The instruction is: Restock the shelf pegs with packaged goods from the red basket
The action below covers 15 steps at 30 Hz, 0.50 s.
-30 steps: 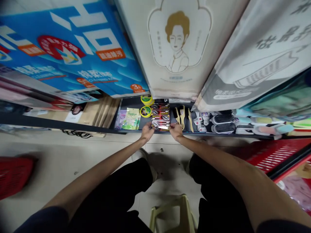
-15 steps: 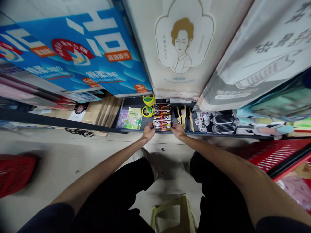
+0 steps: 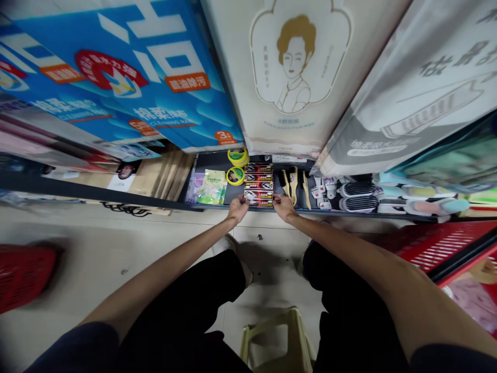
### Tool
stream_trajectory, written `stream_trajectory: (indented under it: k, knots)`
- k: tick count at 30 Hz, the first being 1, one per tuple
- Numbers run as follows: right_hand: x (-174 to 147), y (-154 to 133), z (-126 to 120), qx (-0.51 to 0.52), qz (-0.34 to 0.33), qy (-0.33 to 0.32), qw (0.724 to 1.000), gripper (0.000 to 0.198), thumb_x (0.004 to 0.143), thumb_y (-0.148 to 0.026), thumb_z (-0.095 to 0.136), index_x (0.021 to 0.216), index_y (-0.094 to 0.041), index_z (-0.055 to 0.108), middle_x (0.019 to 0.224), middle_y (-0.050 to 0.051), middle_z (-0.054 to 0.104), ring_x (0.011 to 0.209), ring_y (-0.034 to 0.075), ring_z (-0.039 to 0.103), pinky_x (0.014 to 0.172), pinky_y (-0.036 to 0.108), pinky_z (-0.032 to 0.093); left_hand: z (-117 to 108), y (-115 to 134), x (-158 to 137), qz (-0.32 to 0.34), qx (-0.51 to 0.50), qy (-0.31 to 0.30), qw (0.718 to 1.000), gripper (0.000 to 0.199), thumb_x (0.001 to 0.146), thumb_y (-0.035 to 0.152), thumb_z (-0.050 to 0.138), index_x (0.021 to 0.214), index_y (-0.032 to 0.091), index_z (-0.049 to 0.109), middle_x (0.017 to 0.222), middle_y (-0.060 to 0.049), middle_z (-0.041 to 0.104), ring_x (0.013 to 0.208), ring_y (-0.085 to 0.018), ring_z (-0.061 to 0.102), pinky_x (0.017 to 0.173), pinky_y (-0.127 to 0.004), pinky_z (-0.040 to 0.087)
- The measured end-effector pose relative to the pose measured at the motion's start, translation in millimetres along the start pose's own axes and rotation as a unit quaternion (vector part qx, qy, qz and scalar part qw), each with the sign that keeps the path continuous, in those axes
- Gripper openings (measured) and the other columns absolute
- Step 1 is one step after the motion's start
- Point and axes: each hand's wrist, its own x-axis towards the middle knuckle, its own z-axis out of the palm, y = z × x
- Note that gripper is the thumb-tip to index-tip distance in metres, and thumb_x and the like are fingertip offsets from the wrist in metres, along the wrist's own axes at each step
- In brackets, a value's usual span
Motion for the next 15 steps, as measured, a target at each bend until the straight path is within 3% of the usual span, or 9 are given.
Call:
stream_trajectory:
  k: [7,15]
  knots:
    - [0.8,1.1,1.2,-0.008,0.001,0.0,1.0,0.046,0.084,-0.01,0.059,0.128,-0.017,0.066,0.106,0.004,0.071,0.086,0.013,0.068,0.08,0.023,0.056,2.5,3.7,1.8,-0.018,-0.022,0.009,1.0,0.042,0.086,0.014,0.063,0.127,0.012,0.068,0.115,-0.013,0.078,0.105,-0.022,0.072,0.096,-0.028,0.051]
    - [1.4,2.4,4.6,-0.02,-0.01,-0.009,1.0,0.029,0.086,-0.008,0.057,0.113,-0.015,0.066,0.112,0.007,0.071,0.097,0.014,0.069,0.091,0.025,0.056,3.8,-2.2,8.8,-0.021,-0.056,0.009,0.998,0.046,0.08,0.014,0.063,0.126,0.011,0.068,0.113,-0.012,0.078,0.104,-0.022,0.072,0.093,-0.028,0.052]
